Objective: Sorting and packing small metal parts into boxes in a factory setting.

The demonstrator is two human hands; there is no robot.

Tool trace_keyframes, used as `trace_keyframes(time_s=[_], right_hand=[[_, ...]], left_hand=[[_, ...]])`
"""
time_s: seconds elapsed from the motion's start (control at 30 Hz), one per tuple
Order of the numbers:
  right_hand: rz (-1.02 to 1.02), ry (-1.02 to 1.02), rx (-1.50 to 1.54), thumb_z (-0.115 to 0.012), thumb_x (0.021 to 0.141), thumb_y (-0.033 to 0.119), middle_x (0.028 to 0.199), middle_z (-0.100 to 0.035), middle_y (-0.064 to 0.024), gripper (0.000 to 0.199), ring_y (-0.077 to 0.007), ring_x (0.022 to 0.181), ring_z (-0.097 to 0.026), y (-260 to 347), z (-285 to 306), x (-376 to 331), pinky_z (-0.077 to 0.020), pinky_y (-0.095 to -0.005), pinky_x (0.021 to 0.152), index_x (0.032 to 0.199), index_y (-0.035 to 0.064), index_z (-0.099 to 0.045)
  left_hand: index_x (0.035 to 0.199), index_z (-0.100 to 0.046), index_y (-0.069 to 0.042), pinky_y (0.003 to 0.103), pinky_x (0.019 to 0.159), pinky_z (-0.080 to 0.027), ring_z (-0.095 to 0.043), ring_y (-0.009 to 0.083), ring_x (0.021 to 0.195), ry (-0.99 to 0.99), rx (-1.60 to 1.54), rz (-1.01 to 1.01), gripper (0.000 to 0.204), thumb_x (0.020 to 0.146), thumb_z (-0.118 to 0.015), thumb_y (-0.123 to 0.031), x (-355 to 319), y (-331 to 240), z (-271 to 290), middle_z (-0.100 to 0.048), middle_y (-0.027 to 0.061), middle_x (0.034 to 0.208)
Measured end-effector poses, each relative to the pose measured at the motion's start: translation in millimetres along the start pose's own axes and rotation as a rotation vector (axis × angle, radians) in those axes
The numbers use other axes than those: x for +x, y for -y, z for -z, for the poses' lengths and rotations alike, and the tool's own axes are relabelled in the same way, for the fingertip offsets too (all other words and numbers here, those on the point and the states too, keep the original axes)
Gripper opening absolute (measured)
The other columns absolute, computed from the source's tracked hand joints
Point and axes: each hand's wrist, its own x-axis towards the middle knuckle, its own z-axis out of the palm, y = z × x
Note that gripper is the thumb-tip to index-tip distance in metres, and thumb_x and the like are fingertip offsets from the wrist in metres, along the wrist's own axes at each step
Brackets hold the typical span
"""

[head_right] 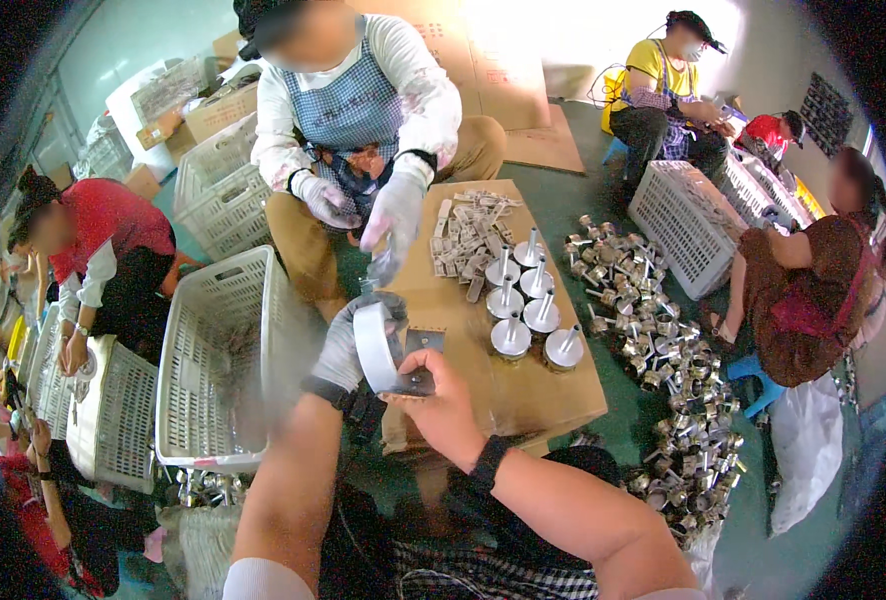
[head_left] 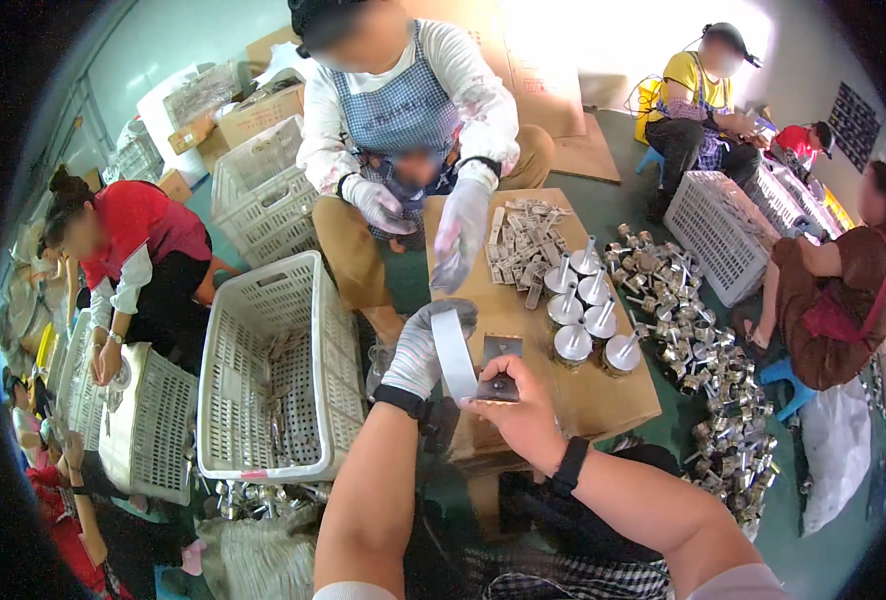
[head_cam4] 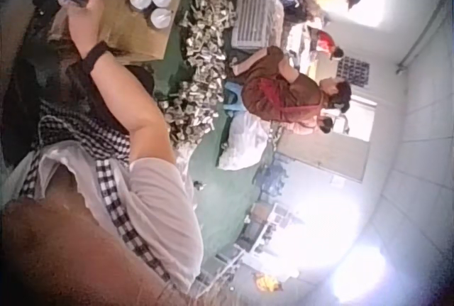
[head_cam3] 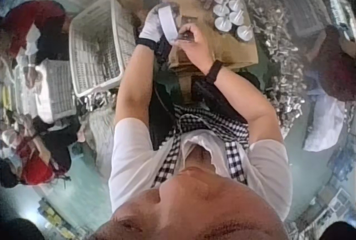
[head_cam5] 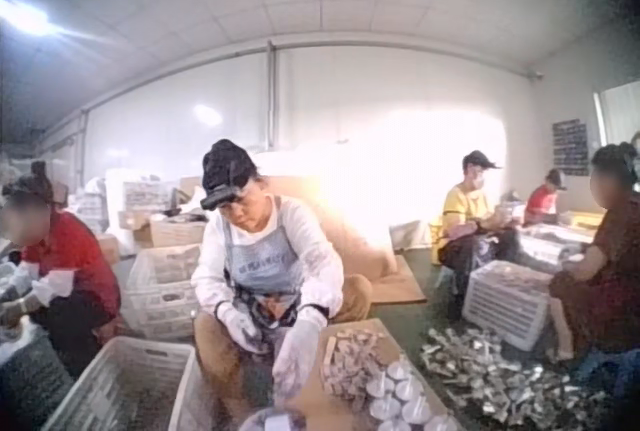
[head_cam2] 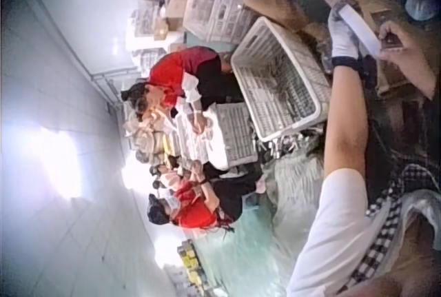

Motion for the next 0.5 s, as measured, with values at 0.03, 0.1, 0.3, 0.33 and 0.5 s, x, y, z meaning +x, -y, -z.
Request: trace_keyframes(time_s=[0.03, 0.1, 0.3, 0.33, 0.5], right_hand=[[-0.006, -0.002, 0.019, -0.073, 0.069, 0.005, 0.079, -0.049, 0.0012, 0.032, -0.0059, 0.068, -0.05, 0, -1, 1, -0.0436, -0.0211, 0.058, 0.087, 0.0072, -0.047], [-0.011, -0.005, 0.052, -0.073, 0.069, 0.005, 0.079, -0.049, 0.0013, 0.032, -0.0055, 0.066, -0.05, -1, -3, 2, -0.0434, -0.0208, 0.058, 0.086, 0.0074, -0.047], [0.057, 0.043, 0.048, -0.074, 0.069, 0.005, 0.072, -0.048, 0.0029, 0.032, -0.0044, 0.062, -0.048, 0, -2, 4, -0.0402, -0.0195, 0.054, 0.086, 0.0086, -0.047], [0.048, 0.068, 0.055, -0.074, 0.069, 0.005, 0.07, -0.047, 0.0033, 0.032, -0.0043, 0.061, -0.048, 0, -2, 5, -0.0396, -0.0194, 0.054, 0.086, 0.0087, -0.047], [-0.031, 0.112, 0.149, -0.074, 0.068, 0.005, 0.07, -0.047, 0.004, 0.031, -0.0036, 0.061, -0.046, 2, -3, 8, -0.038, -0.0188, 0.053, 0.084, 0.0083, -0.048]], left_hand=[[0.096, -0.06, -0.002, 0.03, 0.071, -0.051, -0.061, 0.0196, 0.079, -0.009, -0.02, 0.039, 0.031, 0.067, -0.066, 0.007, 1, -3, 1, -0.063, 0.0096, 0.09], [0.097, -0.059, -0.003, 0.03, 0.068, -0.051, -0.06, 0.0195, 0.077, -0.023, -0.046, 0.075, 0.034, 0.065, -0.067, 0.007, 1, -5, 1, -0.063, 0.0084, 0.088], [0.094, -0.062, -0.004, 0.029, 0.063, -0.05, -0.06, 0.0174, 0.07, -0.076, -0.063, 0.156, 0.021, 0.074, -0.062, 0.001, -5, -10, -2, -0.064, 0.0065, 0.088], [0.096, -0.061, -0.004, 0.03, 0.063, -0.051, -0.06, 0.0175, 0.07, -0.054, -0.008, 0.155, 0.021, 0.075, -0.061, -0.001, -6, -12, 0, -0.064, 0.0066, 0.089], [0.106, -0.057, -0.003, 0.03, 0.07, -0.051, -0.06, 0.0192, 0.08, -0.001, 0.035, 0.056, 0.026, 0.08, -0.057, -0.006, -2, -15, 10, -0.062, 0.0085, 0.098]])
